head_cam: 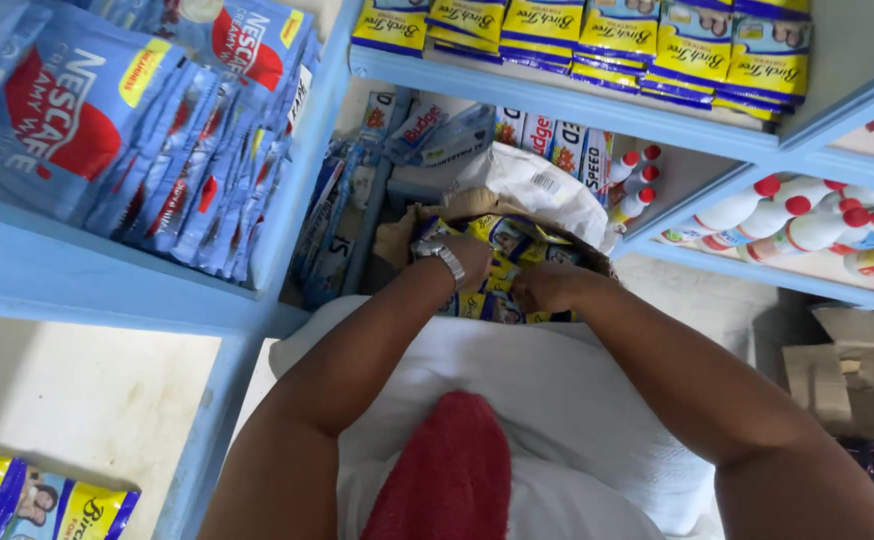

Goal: Stocking and organizing milk powder sachets on a grocery store shelf.

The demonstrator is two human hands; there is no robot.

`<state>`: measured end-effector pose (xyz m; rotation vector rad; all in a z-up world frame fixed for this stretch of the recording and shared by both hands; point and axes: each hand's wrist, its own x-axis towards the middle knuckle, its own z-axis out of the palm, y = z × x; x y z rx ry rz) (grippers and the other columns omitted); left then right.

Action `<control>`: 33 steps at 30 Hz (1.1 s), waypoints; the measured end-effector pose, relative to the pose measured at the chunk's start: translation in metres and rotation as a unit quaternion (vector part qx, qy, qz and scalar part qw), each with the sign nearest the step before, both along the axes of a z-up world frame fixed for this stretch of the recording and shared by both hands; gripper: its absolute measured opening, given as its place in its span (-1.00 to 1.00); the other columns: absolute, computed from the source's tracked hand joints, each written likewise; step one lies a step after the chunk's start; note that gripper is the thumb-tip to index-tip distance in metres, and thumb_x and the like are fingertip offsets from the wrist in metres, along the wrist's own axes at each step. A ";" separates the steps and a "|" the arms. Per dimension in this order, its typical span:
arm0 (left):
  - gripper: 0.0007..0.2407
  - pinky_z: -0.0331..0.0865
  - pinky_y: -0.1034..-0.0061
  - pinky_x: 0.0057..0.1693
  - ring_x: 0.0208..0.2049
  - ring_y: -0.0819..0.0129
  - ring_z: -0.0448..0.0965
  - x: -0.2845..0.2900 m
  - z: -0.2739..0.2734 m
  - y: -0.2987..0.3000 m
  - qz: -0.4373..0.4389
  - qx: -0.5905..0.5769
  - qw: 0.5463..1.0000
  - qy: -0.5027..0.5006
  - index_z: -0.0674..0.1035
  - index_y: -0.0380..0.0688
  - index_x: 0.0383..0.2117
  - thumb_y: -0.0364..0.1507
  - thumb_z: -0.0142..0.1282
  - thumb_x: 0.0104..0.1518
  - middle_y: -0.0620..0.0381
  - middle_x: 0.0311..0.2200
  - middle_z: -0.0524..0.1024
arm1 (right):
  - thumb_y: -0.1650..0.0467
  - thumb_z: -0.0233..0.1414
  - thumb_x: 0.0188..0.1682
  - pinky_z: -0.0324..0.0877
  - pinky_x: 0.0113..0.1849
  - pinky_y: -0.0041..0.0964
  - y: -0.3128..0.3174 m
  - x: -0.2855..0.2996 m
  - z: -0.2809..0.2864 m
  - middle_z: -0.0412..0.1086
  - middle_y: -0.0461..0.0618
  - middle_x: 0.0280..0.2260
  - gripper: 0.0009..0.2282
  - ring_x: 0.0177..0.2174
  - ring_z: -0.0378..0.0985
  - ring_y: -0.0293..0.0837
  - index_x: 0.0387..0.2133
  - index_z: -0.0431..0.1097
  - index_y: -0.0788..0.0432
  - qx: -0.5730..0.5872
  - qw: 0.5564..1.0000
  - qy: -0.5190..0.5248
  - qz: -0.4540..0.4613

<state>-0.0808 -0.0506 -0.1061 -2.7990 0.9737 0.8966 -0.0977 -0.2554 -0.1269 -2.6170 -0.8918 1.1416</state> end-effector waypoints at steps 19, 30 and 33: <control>-0.57 0.48 0.24 0.07 -0.06 0.14 0.66 0.036 -0.015 0.073 0.199 -0.284 0.938 0.014 0.67 0.02 -0.08 -0.15 0.40 -0.10 0.05 -0.08 0.65 | 0.33 0.21 -0.04 0.41 -0.11 -0.08 -0.048 0.037 0.077 0.53 0.07 -0.14 -0.72 -0.08 0.56 -0.01 -0.14 0.32 0.12 0.198 0.961 -0.067 -0.181; -0.49 0.50 0.46 -0.08 -0.24 0.42 0.64 0.031 -0.016 0.060 0.218 -0.362 0.869 0.259 0.56 -0.18 0.02 -0.18 0.36 -0.04 0.05 -0.18 0.69 | 0.35 0.18 0.02 0.39 -0.28 -0.38 -0.054 0.042 0.096 0.51 -0.12 -0.35 -0.84 -0.34 0.48 -0.32 -0.23 0.49 0.19 0.415 0.804 0.006 -0.427; -0.45 0.53 0.42 -0.07 -0.20 0.35 0.66 0.035 -0.041 0.054 0.170 -0.350 0.889 0.240 0.52 -0.22 0.02 -0.22 0.40 -0.12 0.04 -0.14 0.68 | 0.32 0.11 0.13 0.36 -0.26 -0.39 -0.047 0.041 0.088 0.43 -0.16 -0.38 -0.84 -0.33 0.41 -0.34 -0.25 0.43 0.18 0.423 0.820 -0.019 -0.385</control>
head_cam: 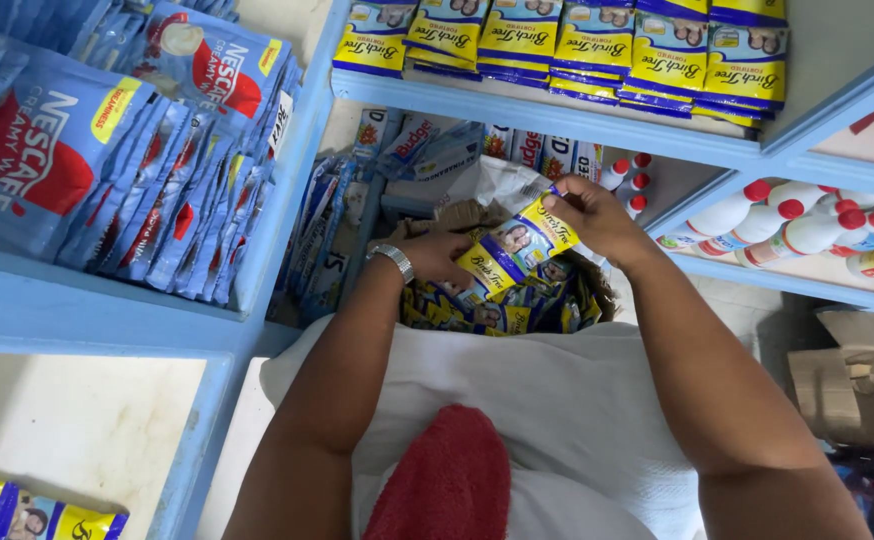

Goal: Stocking and organizing milk powder sachets on a grocery store shelf.

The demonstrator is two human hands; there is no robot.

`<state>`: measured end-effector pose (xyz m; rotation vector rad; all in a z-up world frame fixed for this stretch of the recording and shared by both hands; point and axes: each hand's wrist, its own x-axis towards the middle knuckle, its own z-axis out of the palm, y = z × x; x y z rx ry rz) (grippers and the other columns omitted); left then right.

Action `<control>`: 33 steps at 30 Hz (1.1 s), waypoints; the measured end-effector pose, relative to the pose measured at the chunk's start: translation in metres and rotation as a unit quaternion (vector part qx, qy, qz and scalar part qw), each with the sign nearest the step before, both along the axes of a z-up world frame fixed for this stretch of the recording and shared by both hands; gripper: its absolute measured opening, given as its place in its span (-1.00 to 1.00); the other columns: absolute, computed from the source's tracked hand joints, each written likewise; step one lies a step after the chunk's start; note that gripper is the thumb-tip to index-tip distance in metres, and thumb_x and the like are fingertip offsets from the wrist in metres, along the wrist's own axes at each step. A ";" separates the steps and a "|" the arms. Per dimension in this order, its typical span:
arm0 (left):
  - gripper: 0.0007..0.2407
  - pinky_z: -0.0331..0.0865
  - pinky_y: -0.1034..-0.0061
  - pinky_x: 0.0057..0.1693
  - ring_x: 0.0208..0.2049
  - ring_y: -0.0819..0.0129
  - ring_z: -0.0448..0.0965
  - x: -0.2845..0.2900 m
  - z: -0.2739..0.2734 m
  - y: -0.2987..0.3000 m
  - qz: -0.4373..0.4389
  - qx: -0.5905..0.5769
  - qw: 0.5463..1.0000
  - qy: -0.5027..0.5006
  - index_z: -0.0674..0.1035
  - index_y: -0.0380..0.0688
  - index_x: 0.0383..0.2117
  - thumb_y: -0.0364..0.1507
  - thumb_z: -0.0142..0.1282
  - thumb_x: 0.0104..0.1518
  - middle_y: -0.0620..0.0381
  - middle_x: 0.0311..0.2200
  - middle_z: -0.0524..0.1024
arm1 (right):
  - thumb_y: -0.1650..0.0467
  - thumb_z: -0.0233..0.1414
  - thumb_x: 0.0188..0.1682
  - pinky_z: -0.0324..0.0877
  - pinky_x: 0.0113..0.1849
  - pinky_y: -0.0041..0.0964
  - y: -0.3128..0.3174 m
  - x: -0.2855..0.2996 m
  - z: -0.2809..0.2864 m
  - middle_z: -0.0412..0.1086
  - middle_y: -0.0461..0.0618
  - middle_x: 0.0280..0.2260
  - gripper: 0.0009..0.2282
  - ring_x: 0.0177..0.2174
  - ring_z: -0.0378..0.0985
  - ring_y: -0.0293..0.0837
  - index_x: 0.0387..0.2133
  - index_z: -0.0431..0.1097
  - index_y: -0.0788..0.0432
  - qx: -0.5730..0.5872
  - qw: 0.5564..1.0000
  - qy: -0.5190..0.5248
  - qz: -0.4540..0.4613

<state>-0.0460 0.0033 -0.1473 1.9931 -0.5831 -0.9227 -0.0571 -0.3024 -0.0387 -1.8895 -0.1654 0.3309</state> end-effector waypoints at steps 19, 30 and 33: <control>-0.48 0.46 0.31 0.05 -0.08 0.21 0.64 -0.018 0.065 -0.043 0.177 -0.129 0.950 -0.221 0.67 -0.12 -0.09 -0.01 0.41 -0.07 -0.02 -0.15 0.64 | 0.44 0.28 -0.19 0.48 -0.16 -0.37 0.017 -0.018 0.049 0.49 -0.18 -0.28 -0.61 -0.25 0.55 -0.32 -0.08 0.36 0.12 0.045 0.998 -0.006 0.038; -0.65 0.53 0.53 -0.16 -0.32 0.53 0.65 -0.029 0.082 -0.054 0.267 -0.221 0.934 -0.091 0.70 -0.14 -0.23 -0.14 0.38 0.03 0.19 -0.37 0.68 | 0.48 0.31 -0.19 0.50 -0.20 -0.28 0.018 -0.020 0.045 0.47 0.01 -0.28 -0.50 -0.24 0.58 -0.18 0.02 0.27 0.16 0.064 0.997 0.004 0.039; -0.67 0.50 0.55 -0.15 -0.29 0.54 0.60 -0.028 0.075 -0.055 0.283 -0.288 0.914 -0.039 0.68 -0.16 -0.16 -0.23 0.40 0.05 0.18 -0.30 0.65 | 0.47 0.28 -0.19 0.48 -0.13 -0.36 0.025 -0.024 0.042 0.53 -0.06 -0.23 -0.58 -0.20 0.57 -0.26 -0.03 0.35 0.16 0.043 0.995 -0.001 0.095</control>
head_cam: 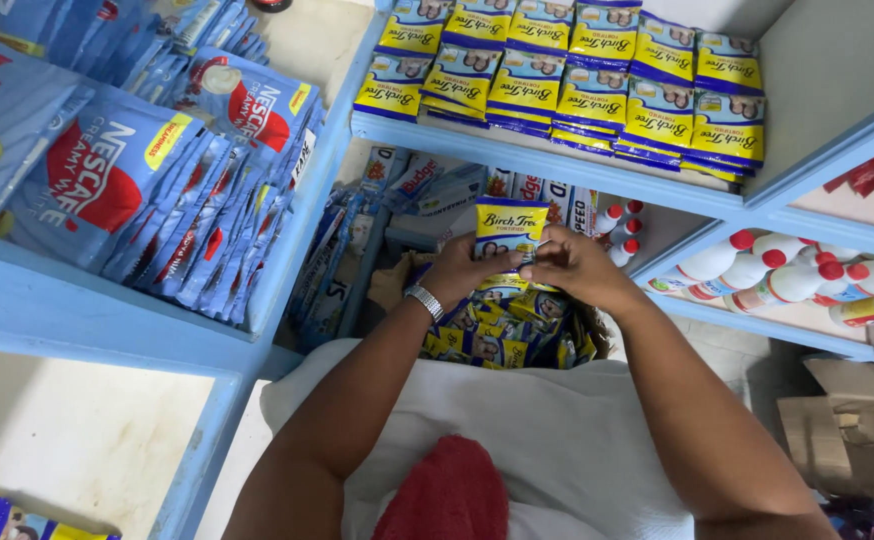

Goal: Stocking and organizing milk powder sachets on a grocery store shelf.

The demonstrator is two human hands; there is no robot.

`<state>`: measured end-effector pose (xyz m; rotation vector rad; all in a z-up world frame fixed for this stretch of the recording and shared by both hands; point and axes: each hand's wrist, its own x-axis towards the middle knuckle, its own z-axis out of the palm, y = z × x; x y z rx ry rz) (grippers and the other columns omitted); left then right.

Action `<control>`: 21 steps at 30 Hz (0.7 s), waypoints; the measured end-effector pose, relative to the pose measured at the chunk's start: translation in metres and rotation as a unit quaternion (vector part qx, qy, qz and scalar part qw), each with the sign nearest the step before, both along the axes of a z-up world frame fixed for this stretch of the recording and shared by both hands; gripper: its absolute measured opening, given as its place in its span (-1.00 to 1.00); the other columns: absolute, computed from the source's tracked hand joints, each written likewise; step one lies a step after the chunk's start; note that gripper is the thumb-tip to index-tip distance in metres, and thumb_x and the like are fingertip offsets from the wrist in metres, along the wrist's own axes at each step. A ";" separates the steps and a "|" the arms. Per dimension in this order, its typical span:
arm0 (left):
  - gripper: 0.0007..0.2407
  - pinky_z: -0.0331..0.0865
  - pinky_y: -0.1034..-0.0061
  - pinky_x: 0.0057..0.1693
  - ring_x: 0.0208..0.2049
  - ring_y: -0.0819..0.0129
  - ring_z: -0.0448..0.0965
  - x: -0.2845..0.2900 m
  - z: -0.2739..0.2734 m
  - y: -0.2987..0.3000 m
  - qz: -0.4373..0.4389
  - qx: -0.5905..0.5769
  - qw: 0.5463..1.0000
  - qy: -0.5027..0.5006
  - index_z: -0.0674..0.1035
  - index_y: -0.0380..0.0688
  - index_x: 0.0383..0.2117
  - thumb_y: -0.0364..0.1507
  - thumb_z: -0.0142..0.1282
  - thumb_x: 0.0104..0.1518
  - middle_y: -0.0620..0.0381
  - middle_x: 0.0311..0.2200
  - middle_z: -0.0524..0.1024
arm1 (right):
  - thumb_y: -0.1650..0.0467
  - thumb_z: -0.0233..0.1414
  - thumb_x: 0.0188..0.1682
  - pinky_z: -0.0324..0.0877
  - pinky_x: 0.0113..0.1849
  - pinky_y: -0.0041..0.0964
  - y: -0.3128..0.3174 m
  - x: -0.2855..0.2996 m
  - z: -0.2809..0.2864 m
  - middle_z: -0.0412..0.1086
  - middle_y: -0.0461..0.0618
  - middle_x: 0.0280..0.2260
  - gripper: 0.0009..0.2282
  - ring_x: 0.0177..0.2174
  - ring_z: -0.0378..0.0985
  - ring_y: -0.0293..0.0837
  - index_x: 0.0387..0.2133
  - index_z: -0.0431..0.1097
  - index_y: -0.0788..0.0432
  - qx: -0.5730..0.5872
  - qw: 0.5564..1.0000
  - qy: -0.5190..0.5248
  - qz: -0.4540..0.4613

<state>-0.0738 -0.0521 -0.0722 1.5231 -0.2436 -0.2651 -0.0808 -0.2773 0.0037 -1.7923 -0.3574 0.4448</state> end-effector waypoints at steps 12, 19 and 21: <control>-0.75 0.55 0.49 -0.25 -0.35 0.48 0.66 0.011 0.011 0.009 0.090 -0.216 0.963 0.134 0.68 -0.15 -0.22 -0.26 0.32 0.10 0.14 -0.33 0.65 | 0.42 0.28 -0.10 0.48 -0.20 -0.41 -0.009 0.011 -0.027 0.52 -0.13 -0.35 -0.83 -0.33 0.53 -0.35 -0.29 0.50 0.21 -0.070 0.997 -0.032 -0.013; -0.77 0.58 0.43 -0.24 -0.33 0.44 0.67 0.015 0.006 0.012 0.098 -0.298 0.942 0.117 0.67 -0.14 -0.23 -0.26 0.31 0.15 0.11 -0.30 0.67 | 0.38 0.27 -0.09 0.51 -0.20 -0.33 -0.010 0.009 -0.006 0.58 -0.09 -0.34 -0.81 -0.31 0.58 -0.28 -0.26 0.55 0.21 -0.075 0.995 0.003 -0.062; -0.73 0.61 0.40 -0.21 -0.30 0.42 0.69 0.015 0.009 0.014 0.098 -0.308 0.938 0.129 0.66 -0.14 -0.17 -0.23 0.30 0.15 0.10 -0.28 0.68 | 0.33 0.24 0.01 0.46 -0.16 -0.26 -0.010 0.007 -0.005 0.53 -0.01 -0.31 -0.78 -0.26 0.53 -0.22 -0.23 0.53 0.27 -0.101 0.994 -0.002 -0.040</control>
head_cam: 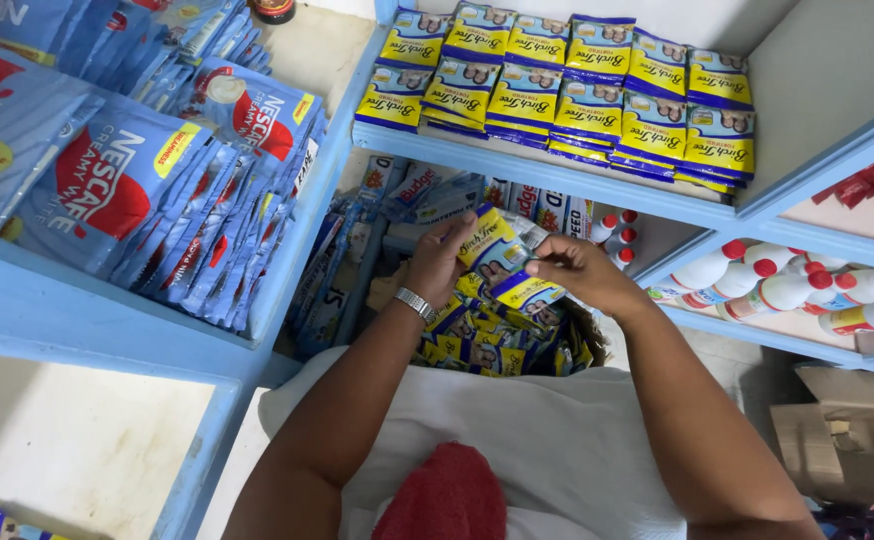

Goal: Stocking and organizing milk powder sachets on a grocery store shelf.

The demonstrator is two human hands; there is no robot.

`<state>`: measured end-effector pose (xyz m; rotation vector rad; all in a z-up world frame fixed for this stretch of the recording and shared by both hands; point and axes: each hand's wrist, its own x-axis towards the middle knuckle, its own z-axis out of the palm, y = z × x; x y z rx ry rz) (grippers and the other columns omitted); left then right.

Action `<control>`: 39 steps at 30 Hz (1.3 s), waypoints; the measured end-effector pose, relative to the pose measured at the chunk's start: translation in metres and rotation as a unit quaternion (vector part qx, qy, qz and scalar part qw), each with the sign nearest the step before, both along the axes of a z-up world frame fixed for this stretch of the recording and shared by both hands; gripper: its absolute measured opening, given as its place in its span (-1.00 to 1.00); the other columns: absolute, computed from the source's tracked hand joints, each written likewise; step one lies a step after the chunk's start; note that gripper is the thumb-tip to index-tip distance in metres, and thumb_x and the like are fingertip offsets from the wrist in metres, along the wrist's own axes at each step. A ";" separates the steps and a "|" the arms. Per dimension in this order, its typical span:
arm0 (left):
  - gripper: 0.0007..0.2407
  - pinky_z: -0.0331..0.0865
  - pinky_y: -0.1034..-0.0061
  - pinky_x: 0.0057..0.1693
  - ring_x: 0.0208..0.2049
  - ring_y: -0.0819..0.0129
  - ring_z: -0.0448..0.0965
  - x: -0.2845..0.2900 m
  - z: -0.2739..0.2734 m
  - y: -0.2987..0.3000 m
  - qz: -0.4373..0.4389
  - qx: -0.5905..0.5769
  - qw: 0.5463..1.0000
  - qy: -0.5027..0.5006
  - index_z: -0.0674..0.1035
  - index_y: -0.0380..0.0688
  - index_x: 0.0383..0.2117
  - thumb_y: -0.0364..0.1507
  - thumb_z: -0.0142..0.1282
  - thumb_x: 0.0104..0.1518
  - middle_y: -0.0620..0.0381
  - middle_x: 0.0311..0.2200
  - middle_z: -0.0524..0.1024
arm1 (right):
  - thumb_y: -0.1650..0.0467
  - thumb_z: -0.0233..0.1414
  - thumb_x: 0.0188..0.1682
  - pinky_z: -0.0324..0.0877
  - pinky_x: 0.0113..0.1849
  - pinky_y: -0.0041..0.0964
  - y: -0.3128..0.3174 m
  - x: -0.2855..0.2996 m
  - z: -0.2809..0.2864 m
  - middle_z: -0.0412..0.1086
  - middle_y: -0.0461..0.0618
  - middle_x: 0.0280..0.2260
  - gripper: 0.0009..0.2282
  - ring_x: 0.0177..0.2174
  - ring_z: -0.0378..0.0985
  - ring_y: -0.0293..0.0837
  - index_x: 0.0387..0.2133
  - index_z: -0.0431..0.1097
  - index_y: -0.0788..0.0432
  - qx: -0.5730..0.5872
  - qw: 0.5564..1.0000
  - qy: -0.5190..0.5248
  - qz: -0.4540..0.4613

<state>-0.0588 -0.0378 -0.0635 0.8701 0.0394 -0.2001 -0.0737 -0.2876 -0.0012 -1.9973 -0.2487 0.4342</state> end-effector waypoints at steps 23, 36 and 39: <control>-0.62 0.54 0.34 -0.01 -0.13 0.34 0.62 0.026 -0.030 0.025 0.129 -0.079 0.987 0.061 0.57 -0.07 -0.06 -0.15 0.29 0.09 0.18 -0.17 0.61 | 0.31 0.23 -0.02 0.47 -0.23 -0.33 -0.035 0.023 -0.014 0.56 -0.05 -0.29 -0.71 -0.27 0.55 -0.23 -0.10 0.52 0.21 0.132 0.985 0.058 -0.099; -0.63 0.56 0.27 0.02 -0.11 0.33 0.62 0.026 -0.022 0.026 0.128 -0.066 0.988 0.051 0.55 -0.15 -0.05 -0.17 0.24 0.15 0.12 -0.15 0.61 | 0.27 0.08 0.03 0.57 -0.41 -0.21 -0.013 0.006 0.026 0.49 -0.09 -0.23 -0.68 -0.32 0.59 -0.22 0.03 0.36 0.07 0.214 0.959 0.090 -0.161; -0.62 0.54 0.30 0.02 -0.11 0.35 0.62 0.023 -0.004 0.033 0.111 -0.054 0.991 0.044 0.54 -0.15 0.00 -0.18 0.20 0.17 0.11 -0.13 0.61 | 0.40 0.16 0.04 0.54 -0.26 -0.40 -0.024 0.009 0.016 0.49 -0.12 -0.15 -0.66 -0.23 0.55 -0.32 0.08 0.36 0.14 0.284 0.950 0.068 -0.111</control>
